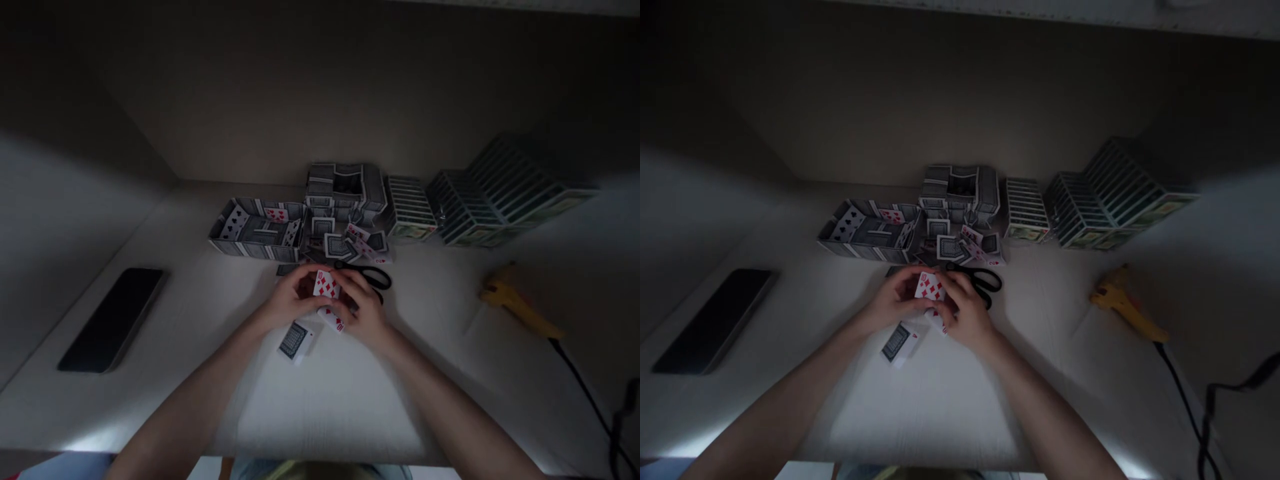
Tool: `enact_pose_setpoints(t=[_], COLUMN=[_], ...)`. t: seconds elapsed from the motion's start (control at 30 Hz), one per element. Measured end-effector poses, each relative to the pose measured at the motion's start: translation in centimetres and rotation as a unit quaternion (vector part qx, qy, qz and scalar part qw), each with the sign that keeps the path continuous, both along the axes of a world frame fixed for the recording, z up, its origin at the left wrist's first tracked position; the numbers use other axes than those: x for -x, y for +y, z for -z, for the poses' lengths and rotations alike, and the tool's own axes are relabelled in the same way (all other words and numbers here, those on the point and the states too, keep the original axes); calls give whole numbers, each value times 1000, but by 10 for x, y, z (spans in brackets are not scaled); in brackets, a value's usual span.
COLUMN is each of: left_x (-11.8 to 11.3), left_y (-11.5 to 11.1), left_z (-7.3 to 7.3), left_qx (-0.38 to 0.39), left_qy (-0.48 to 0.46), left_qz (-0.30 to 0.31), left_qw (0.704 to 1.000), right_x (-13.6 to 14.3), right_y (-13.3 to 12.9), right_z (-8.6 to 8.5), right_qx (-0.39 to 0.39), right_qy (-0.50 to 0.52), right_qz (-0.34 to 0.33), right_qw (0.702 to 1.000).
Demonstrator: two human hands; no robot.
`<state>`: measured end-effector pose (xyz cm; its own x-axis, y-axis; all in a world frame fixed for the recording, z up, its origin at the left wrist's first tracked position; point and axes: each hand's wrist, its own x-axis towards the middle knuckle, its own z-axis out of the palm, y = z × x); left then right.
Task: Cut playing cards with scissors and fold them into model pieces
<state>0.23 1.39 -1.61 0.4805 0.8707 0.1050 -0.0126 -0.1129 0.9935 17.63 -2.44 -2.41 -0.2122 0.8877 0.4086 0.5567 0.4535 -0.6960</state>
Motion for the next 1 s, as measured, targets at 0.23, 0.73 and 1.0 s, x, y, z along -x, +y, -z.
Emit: enact_pose_setpoints(t=[0.23,0.73,1.0], left_x=[-3,-6,-9], left_y=[0,2,2], left_z=[-2,-2,3], left_qx=[37,152,178], left_qy=[-22,-93,-66], left_qz=[-31,-44,-93], left_qw=[999,983,977], right_x=[3,3,12], right_y=[1,2,5], right_z=[6,0,5], right_qx=[36,-16,138], right_qy=[95,121,309], right_qz=[5,20,69], right_qw=[995,992,938])
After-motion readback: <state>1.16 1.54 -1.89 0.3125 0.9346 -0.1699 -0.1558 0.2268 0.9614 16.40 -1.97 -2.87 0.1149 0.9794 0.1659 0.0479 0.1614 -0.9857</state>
